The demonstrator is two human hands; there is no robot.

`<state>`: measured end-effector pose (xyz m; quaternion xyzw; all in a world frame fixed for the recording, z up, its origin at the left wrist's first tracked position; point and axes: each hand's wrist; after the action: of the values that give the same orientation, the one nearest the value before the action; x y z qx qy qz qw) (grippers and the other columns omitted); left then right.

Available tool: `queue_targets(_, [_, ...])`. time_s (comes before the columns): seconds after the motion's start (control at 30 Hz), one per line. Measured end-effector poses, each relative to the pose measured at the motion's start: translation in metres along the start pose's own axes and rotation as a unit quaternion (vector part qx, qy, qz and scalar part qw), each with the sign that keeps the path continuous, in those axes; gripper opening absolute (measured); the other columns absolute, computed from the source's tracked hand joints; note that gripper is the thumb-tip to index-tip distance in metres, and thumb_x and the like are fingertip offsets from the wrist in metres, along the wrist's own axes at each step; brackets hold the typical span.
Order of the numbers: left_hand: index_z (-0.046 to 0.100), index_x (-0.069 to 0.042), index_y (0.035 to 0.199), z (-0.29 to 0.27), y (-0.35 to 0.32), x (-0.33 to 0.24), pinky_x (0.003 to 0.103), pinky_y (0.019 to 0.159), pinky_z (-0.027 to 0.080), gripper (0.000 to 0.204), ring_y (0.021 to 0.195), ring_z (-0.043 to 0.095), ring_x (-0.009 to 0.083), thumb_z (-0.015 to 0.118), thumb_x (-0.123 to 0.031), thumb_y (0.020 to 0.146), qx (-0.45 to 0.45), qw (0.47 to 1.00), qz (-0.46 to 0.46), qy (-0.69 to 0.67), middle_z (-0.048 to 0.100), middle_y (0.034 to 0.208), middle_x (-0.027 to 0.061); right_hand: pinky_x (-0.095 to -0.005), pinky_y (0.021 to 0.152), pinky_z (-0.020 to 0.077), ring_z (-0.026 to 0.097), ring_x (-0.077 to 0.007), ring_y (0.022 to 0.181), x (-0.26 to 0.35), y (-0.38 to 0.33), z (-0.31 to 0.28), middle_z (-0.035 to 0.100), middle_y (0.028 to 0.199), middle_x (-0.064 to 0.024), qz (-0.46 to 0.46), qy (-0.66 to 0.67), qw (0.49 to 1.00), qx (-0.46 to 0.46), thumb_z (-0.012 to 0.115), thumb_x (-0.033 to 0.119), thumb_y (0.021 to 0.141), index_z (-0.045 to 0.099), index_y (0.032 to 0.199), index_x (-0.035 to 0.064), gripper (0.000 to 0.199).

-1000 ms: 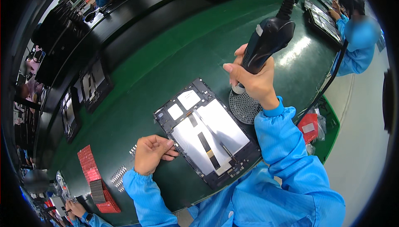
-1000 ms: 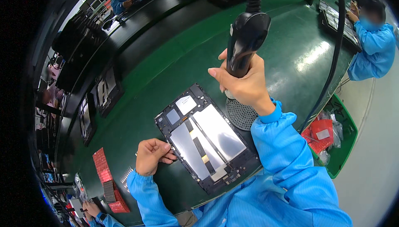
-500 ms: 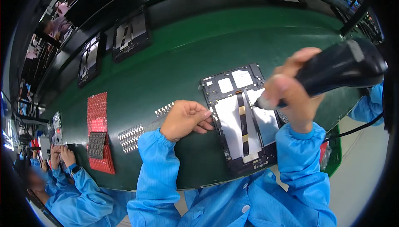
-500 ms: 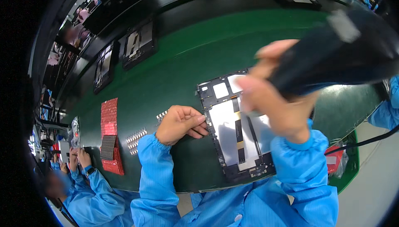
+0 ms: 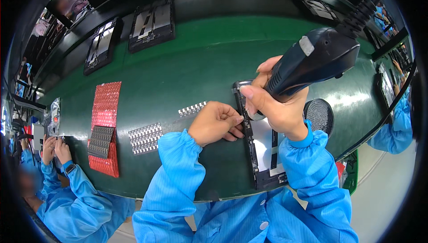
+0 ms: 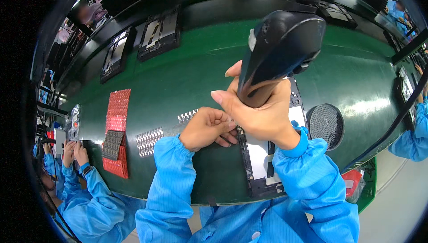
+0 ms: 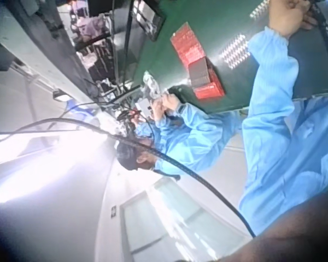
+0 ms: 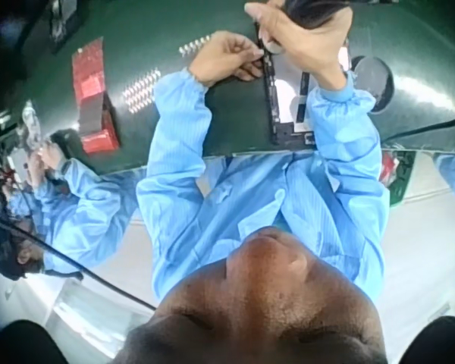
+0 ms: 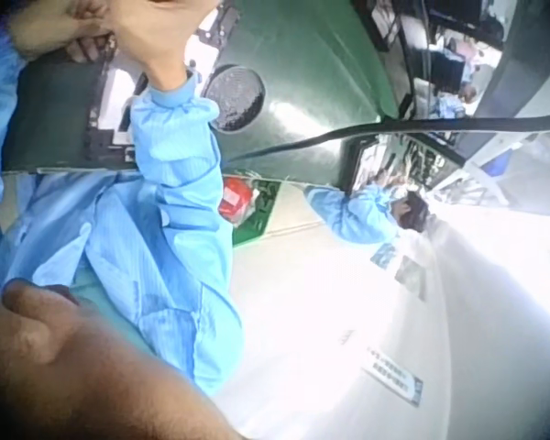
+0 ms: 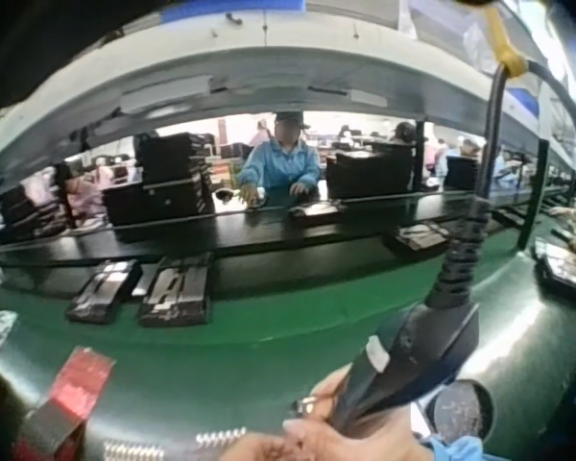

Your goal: Manually assembling electronic components and securing ribbons with an electric screwdriver at a factory workbench.

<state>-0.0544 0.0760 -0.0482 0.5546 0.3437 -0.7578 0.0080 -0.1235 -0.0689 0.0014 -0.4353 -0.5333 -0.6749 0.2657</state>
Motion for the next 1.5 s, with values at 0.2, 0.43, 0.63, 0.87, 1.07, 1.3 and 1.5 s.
queue_targets(0.2, [0.059,0.005,0.09,-0.001,0.003,0.003,0.028,0.057,0.055,0.018,0.071,0.067,0.0193,0.057,-0.013,0.091,0.0,1.0,0.006,-0.007,0.064,0.082,0.0119,-0.0223,0.049,0.0437,0.056,-0.009,0.053,-0.005,-0.001,0.002,0.059,0.062,-0.0047,0.01,0.022,1.0,-0.016,0.07,-0.005,0.075,0.05,0.1,-0.0017,0.032])
queue_targets(0.43, [0.061,0.006,0.087,-0.003,0.001,0.007,0.027,0.056,0.055,0.017,0.07,0.067,0.0195,0.055,-0.01,0.091,0.004,0.999,0.051,-0.004,0.064,0.079,0.0112,-0.0233,0.048,0.0438,0.054,-0.0104,0.051,0.003,-0.006,0.011,0.055,0.059,-0.0057,-0.026,-0.014,0.999,0.04,0.066,-0.009,0.076,0.042,0.103,0.0027,0.038])
queue_targets(0.63, [0.062,0.006,0.09,0.004,-0.02,0.0,0.033,0.057,0.054,0.012,0.066,0.067,0.022,0.057,-0.003,0.085,-0.101,0.966,0.145,0.19,0.066,0.081,0.0148,-0.0234,0.048,0.0441,0.054,-0.0111,0.051,0.003,-0.007,0.013,0.055,0.06,-0.0061,-0.012,0.025,0.997,0.068,0.066,-0.01,0.076,0.041,0.104,0.0025,0.04])
queue_targets(0.87, [0.065,-0.003,0.09,0.105,-0.076,0.051,0.039,0.092,0.047,0.023,0.107,0.059,0.027,0.068,-0.017,0.072,-0.09,0.7,0.507,0.495,0.065,0.1,0.011,-0.022,0.048,0.043,0.056,-0.0098,0.051,0.021,0.006,-0.015,0.059,0.064,-0.0049,-0.059,0.049,0.994,-0.081,0.068,-0.01,0.073,0.049,0.104,-0.0005,0.037])
queue_targets(1.07, [0.062,0.004,0.099,0.086,-0.039,0.059,0.041,0.09,0.048,0.032,0.103,0.061,0.0302,0.068,-0.012,0.072,-0.115,0.652,0.527,0.532,0.062,0.109,0.0181,-0.0265,0.05,0.0473,0.055,-0.0139,0.05,0.036,-0.004,-0.061,0.054,0.061,-0.0057,-0.101,0.037,0.982,-0.156,0.062,-0.01,0.077,0.044,0.108,0.0017,0.038])
queue_targets(1.3, [0.056,-0.001,0.093,-0.019,0.088,-0.055,0.041,0.079,0.047,0.02,0.088,0.056,0.0345,0.063,-0.009,0.077,-0.292,0.611,0.411,0.611,0.057,0.098,0.0164,-0.0232,0.047,0.0446,0.055,-0.0111,0.051,0.013,-0.036,-0.075,0.057,0.063,-0.0049,0.019,0.025,0.988,-0.151,0.067,-0.011,0.073,0.046,0.105,-0.0003,0.039])
queue_targets(1.5, [0.058,-0.003,0.105,-0.093,0.118,-0.077,0.042,0.09,0.043,0.036,0.111,0.05,0.0292,0.063,-0.004,0.069,-0.428,0.557,0.224,0.675,0.053,0.115,0.0134,-0.0231,0.047,0.0424,0.054,-0.0104,0.05,-0.01,-0.039,-0.074,0.053,0.058,-0.0033,0.054,0.004,0.997,-0.05,0.065,-0.011,0.076,0.042,0.107,0.001,0.04])
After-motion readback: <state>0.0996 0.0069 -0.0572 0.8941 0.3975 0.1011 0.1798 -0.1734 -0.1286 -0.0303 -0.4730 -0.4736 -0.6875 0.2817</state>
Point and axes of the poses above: each hand's wrist, its own y-axis towards the middle knuckle, its own z-axis out of the palm, x = y × z
